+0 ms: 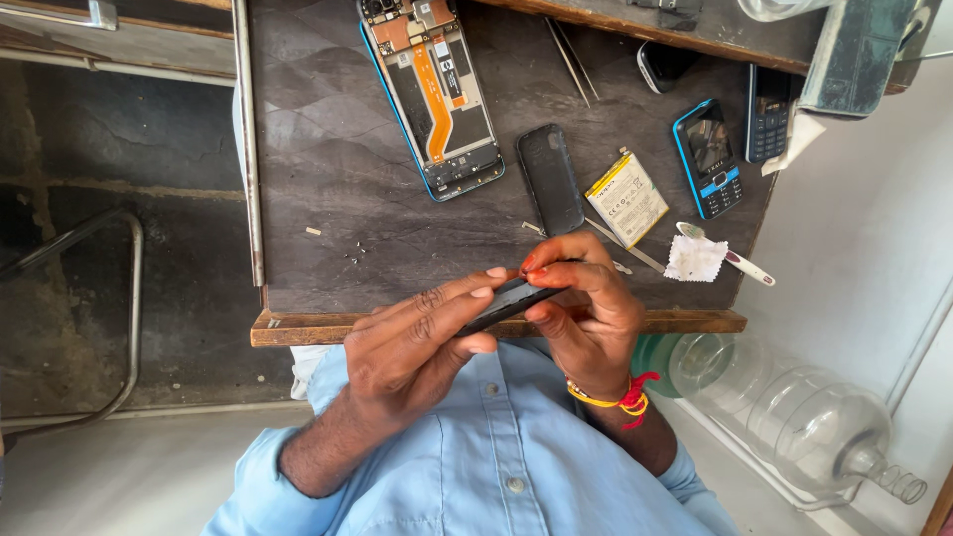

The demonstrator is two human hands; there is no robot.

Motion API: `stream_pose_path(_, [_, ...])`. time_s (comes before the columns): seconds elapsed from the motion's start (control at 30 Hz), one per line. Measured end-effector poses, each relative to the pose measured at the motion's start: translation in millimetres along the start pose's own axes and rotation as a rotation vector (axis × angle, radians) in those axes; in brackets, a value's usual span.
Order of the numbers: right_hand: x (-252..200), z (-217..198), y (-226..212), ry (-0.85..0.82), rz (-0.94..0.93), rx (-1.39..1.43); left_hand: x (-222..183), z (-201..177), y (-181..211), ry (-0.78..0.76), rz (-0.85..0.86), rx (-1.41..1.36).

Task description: The person disassembles a small feature phone, removing the rear casing and using a thin tool to separate the internal circuit board and screen components from the front housing.

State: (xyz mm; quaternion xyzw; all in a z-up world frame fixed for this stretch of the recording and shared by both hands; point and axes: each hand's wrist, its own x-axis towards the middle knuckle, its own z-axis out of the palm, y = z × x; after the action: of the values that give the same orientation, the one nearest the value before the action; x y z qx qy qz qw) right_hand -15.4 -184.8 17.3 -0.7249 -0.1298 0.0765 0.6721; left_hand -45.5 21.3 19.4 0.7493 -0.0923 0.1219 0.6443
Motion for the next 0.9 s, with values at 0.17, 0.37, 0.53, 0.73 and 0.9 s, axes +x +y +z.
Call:
stream_pose_path(0.17, [-1.8,11.0,3.7,0.066,-0.019,0.104,0.3,2.9,3.1,0.046,-0.007,0.023])
stream_pose_path(0.37, [-6.8,23.7,5.4,0.163,0.012,0.211,-1.0,5.7,5.9,0.064,-0.027,0.020])
stream_pose_path(0.53, [-8.0,26.1,12.4,0.206,-0.008,0.290,-0.3,7.0,6.9,0.050,-0.062,0.033])
stream_pose_path(0.73, [5.5,28.4,4.1,0.137,0.070,0.445,-2.5,13.5,4.8,0.088,-0.059,0.000])
stream_pose_path(0.9, [10.1,24.6,-0.8,0.078,-0.080,0.158,0.7,8.3,7.5,0.065,0.006,0.087])
